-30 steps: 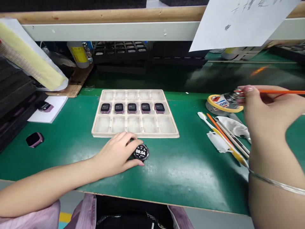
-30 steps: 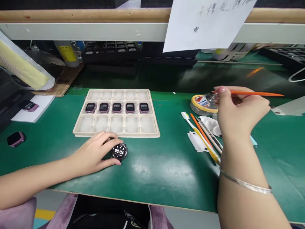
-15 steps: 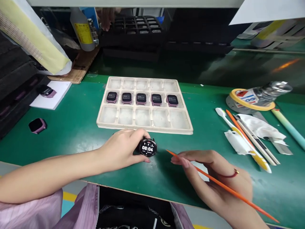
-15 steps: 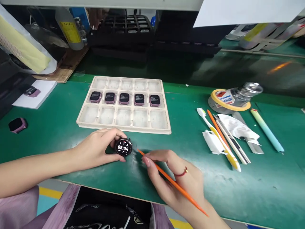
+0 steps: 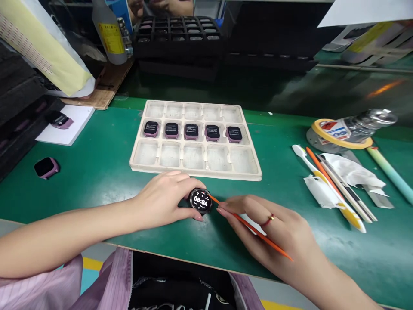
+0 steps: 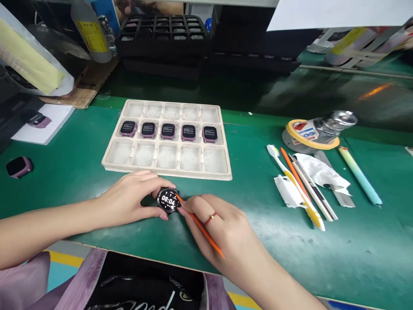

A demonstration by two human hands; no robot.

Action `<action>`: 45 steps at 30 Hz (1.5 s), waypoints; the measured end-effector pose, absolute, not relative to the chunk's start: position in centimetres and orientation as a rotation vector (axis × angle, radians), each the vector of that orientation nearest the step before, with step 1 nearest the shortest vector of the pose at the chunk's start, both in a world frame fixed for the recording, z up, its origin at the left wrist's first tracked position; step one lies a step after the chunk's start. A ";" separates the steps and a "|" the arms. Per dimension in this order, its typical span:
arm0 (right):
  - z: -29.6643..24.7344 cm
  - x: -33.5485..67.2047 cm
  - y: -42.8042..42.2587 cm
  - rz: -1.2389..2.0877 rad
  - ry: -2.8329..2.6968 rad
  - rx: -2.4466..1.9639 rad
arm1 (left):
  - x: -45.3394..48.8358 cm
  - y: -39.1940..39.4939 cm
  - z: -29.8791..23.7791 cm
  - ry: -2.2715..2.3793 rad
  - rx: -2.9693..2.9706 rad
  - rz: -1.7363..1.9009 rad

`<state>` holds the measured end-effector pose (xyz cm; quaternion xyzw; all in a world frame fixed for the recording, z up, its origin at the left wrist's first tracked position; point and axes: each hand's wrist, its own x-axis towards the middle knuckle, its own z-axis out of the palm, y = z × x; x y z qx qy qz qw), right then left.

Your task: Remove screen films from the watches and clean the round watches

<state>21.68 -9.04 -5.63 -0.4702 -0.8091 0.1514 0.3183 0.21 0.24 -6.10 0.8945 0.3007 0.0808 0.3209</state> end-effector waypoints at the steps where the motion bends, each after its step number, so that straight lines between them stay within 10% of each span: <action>1: -5.5 21.7 -8.7 0.412 -2.135 -1.225 | 0.2 0.3 -6.1 0.793 2.354 0.204; 45: -3.0 21.9 -5.3 0.877 -2.220 -1.308 | 0.3 0.8 -5.9 0.844 2.259 0.184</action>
